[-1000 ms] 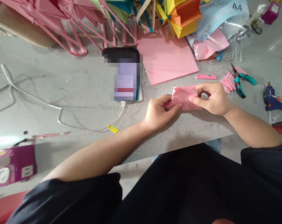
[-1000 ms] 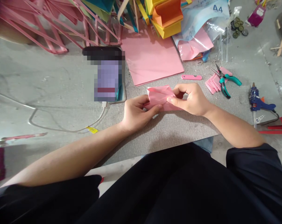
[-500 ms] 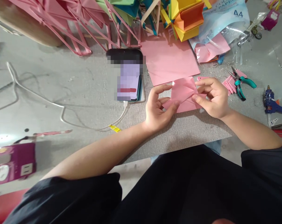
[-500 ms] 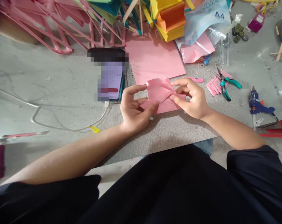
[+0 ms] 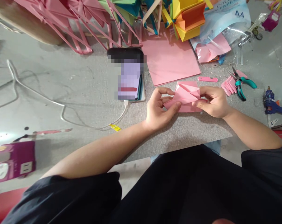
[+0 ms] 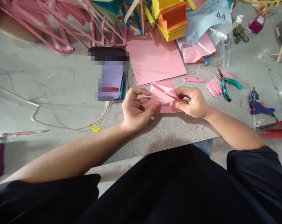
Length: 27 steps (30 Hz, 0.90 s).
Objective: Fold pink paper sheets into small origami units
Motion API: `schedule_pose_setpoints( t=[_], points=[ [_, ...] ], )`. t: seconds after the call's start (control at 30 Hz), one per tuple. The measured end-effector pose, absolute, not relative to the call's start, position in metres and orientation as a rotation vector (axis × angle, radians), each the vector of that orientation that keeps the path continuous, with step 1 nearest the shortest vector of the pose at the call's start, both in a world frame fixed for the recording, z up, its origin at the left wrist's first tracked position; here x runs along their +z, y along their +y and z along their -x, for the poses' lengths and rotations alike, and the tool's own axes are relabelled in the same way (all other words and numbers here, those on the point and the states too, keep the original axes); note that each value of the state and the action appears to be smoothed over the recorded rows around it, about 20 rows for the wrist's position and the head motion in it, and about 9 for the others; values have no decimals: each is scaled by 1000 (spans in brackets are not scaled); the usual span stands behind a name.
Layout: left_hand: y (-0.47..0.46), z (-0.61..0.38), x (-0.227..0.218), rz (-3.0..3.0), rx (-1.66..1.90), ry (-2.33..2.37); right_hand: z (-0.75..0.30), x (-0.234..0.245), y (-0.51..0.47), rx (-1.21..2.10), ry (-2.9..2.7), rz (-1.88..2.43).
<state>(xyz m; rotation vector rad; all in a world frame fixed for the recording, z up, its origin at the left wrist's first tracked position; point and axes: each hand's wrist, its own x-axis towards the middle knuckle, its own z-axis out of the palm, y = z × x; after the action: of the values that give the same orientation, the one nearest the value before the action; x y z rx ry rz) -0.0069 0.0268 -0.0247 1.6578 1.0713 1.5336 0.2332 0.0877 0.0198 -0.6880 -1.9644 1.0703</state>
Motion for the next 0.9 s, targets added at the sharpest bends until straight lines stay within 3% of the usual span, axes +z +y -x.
schedule_pose_setpoints(
  t=[0.53, 0.9],
  points=[
    [25, 4, -10, -1503, 1441, 982, -226, 30, 79, 868, -2045, 714],
    [26, 5, -5, -1426, 1424, 947, -228, 28, 78, 1080, -1889, 825]
  ],
)
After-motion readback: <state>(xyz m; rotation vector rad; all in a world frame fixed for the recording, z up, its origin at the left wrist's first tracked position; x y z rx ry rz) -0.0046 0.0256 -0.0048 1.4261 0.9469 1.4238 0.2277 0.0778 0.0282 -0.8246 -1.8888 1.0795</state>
